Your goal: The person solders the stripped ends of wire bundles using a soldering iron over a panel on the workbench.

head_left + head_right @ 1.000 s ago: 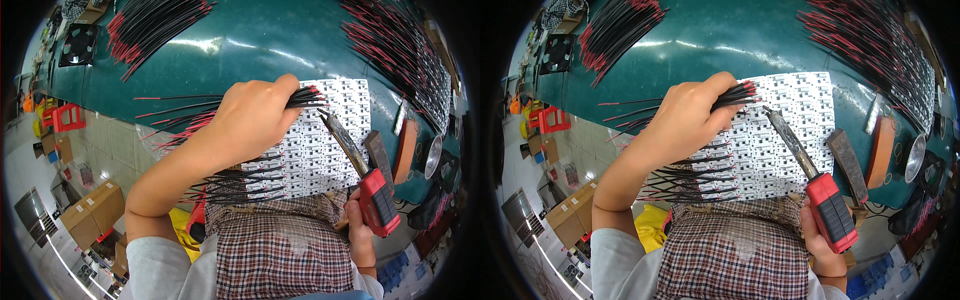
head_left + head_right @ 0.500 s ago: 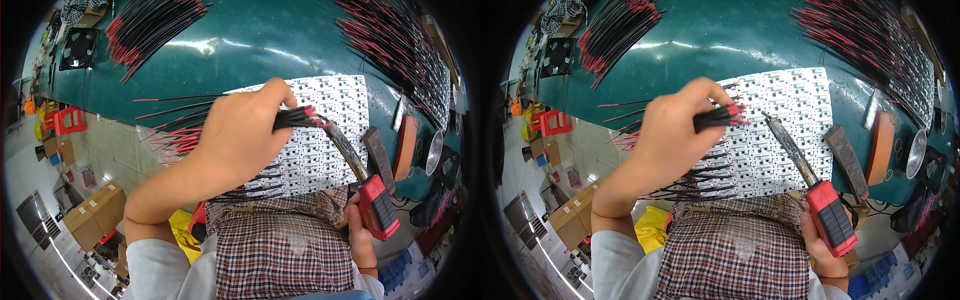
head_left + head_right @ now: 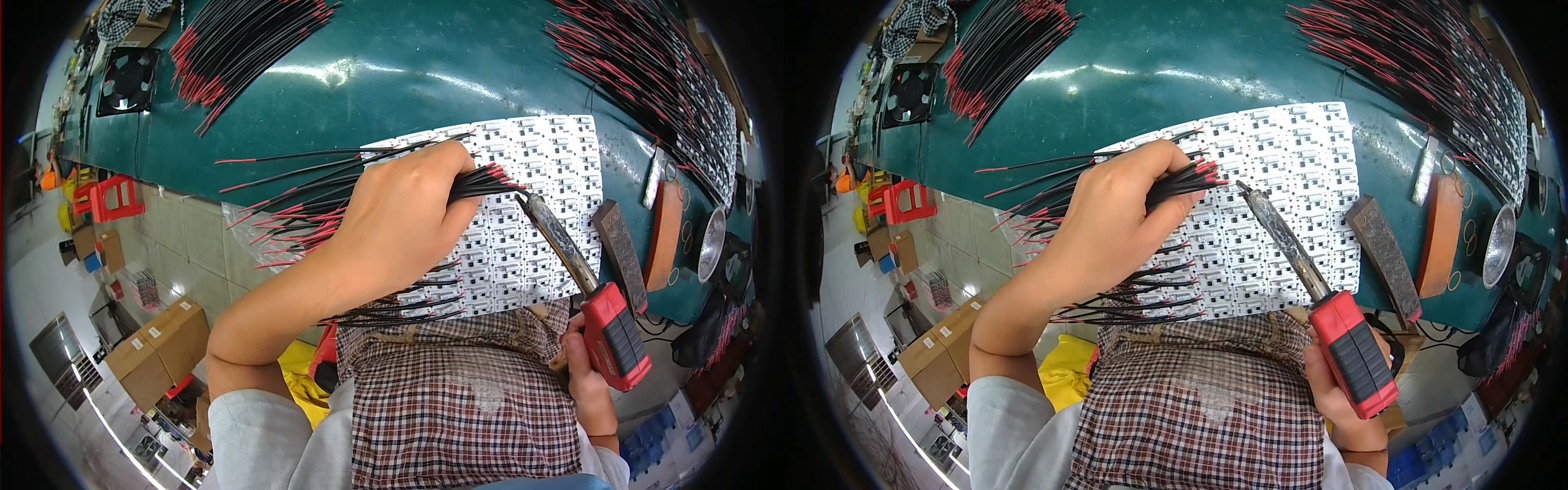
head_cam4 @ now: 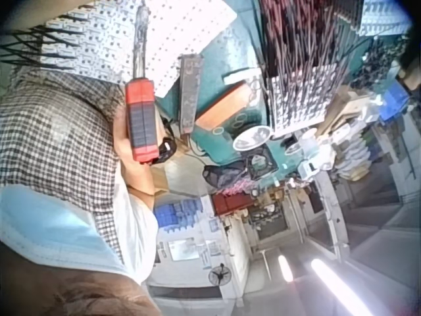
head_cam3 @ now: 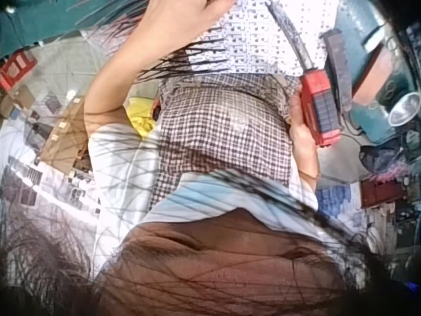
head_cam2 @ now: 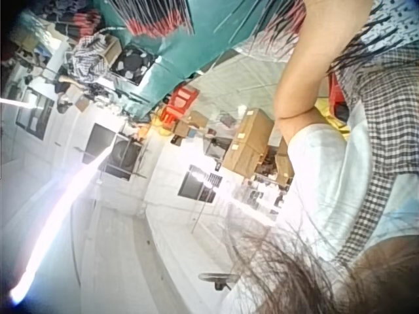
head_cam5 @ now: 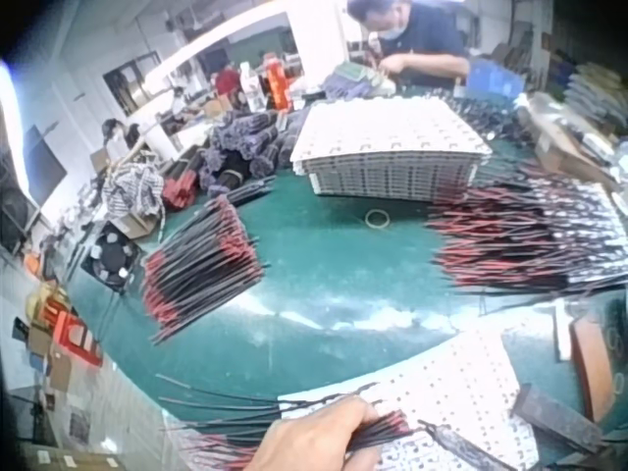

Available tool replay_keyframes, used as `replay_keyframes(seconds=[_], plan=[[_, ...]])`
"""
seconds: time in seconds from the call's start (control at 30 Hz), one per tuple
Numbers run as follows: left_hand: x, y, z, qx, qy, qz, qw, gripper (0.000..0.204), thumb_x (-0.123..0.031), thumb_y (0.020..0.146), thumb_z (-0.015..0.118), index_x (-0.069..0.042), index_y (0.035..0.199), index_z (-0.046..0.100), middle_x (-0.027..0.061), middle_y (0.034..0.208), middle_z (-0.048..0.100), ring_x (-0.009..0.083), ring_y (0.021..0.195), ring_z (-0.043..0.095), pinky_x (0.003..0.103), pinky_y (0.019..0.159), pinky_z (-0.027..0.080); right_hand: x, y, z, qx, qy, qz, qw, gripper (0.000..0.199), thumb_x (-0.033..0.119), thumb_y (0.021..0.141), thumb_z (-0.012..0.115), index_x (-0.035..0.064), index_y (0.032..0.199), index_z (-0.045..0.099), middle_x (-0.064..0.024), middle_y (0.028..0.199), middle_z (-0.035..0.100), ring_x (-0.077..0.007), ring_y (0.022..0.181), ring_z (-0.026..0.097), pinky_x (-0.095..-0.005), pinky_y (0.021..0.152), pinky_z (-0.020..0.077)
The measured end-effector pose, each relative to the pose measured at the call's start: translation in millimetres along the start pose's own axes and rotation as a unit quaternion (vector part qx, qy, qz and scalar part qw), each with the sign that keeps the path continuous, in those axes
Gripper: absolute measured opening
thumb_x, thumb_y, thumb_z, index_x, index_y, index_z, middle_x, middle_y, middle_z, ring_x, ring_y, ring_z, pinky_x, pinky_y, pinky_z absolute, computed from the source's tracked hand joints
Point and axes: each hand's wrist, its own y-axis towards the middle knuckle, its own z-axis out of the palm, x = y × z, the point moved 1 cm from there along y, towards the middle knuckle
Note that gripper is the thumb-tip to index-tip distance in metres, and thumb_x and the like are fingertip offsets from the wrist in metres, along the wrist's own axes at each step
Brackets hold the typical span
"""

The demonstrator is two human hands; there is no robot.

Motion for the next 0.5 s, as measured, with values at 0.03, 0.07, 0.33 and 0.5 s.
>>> replay_keyframes(seconds=[0.03,0.07,0.33,0.5], plan=[[0.7,-0.3,-0.5,0.013,-0.001,-0.013,1.000,0.017,-0.011,0.084,0.073,0.001,0.088,0.062,0.0127,0.071,0.064,0.0234,0.060,0.061,0.035,0.058,0.047,0.1,-0.4,-0.4,0.001,-0.017,-0.004,1.000,0.023,0.009,0.076,0.076,0.0028,0.098,0.073,-0.0116,0.088,0.072,-0.0288,0.077,0.070,-0.0365,0.071,0.0538],[1.3,-0.8,-0.7,0.026,-0.002,-0.026,0.999,0.017,-0.011,0.085,0.073,0.001,0.088,0.063,0.0124,0.071,0.064,0.0230,0.060,0.061,0.035,0.058,0.047,0.0,-0.8,-0.7,0.002,-0.034,-0.008,0.999,0.023,0.010,0.076,0.076,0.0029,0.098,0.073,-0.0115,0.088,0.072,-0.0287,0.077,0.070,-0.0364,0.071,0.0539],[0.3,-3.9,-0.4,0.072,0.034,-0.048,0.996,0.017,-0.008,0.079,0.074,-0.001,0.093,0.065,0.0136,0.072,0.067,0.0281,0.062,0.067,0.036,0.057,0.048,-0.6,1.1,0.5,0.012,-0.016,-0.021,1.000,0.026,0.007,0.073,0.075,0.0018,0.099,0.072,-0.0127,0.087,0.069,-0.0295,0.073,0.068,-0.0363,0.067,0.0531],[-4.6,-4.5,1.3,0.063,0.019,-0.062,0.996,0.021,-0.008,0.075,0.075,-0.004,0.094,0.066,0.0139,0.073,0.068,0.0310,0.063,0.067,0.036,0.057,0.050,-1.5,8.5,4.3,0.025,-0.018,-0.114,0.993,0.031,0.004,0.070,0.073,0.0000,0.101,0.070,-0.0152,0.087,0.067,-0.0311,0.070,0.067,-0.0358,0.063,0.0525]])
